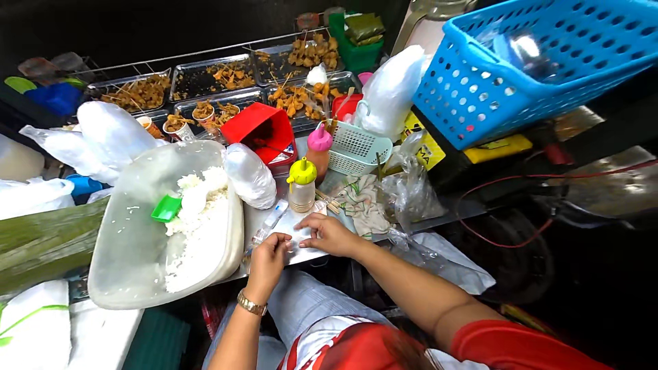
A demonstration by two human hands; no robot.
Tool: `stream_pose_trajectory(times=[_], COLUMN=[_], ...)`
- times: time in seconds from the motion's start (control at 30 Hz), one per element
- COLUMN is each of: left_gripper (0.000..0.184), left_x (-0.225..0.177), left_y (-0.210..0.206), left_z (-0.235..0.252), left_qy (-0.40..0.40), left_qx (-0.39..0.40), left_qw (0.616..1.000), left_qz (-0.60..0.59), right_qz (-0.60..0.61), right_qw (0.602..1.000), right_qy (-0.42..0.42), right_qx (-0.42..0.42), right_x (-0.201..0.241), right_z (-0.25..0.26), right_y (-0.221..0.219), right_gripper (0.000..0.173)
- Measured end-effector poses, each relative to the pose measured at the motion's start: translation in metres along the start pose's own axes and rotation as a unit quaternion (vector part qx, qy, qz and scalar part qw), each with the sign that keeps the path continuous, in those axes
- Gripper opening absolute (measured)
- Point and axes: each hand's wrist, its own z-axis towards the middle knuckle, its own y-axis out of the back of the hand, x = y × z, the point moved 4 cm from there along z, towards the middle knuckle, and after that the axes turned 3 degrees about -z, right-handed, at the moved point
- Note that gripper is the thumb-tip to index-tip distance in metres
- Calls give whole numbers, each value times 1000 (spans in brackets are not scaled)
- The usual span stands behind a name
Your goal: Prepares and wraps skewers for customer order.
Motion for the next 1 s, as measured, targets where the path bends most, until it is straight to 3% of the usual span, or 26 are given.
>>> stream_pose_trajectory(times=[0.07, 0.1, 0.2, 0.27, 0.43, 0.6, 0.7, 0.8, 0.9, 1.0], left_gripper=[18, 18, 16, 22, 25, 17, 22, 29, 21, 26], left_x=[-11, -16, -23, -24, -19, -22, -12, -7, -6, -9], left_y=[-5, -9, -11, -3, 18, 18, 24, 22, 8, 3], left_z=[-5, -8, -12, -11, -13, -23, -23, -26, -29, -29], left_qy=[-64, -91, -117, -88, -47, -109, -48, 38, 78, 93], left_qx=[17, 21, 19, 22, 49, -8, -55, -63, -85, -142], left_qw=[997, 995, 993, 995, 996, 984, 997, 970, 938, 908], left_qz=[45, 42, -13, -39, -58, 141, -5, -231, -326, -383], right_qz=[106, 165, 251, 267, 185, 17, 2, 44, 88, 122], right_qw=[994, 985, 962, 955, 973, 993, 995, 998, 995, 990], right_qy=[-12, -23, -63, -78, -71, 57, 74, 29, 41, 44], right_qx=[16, 42, 91, 106, 119, 105, 69, 21, -24, -47], right_x=[7, 10, 11, 8, 12, 25, 29, 34, 33, 38], right_z=[0, -2, -5, -7, -10, -5, -5, -7, -9, -12], right_y=[0, -1, -9, -12, -21, -17, -12, -6, -13, -24], right_gripper=[60, 57, 28, 19, 18, 22, 22, 25, 24, 25])
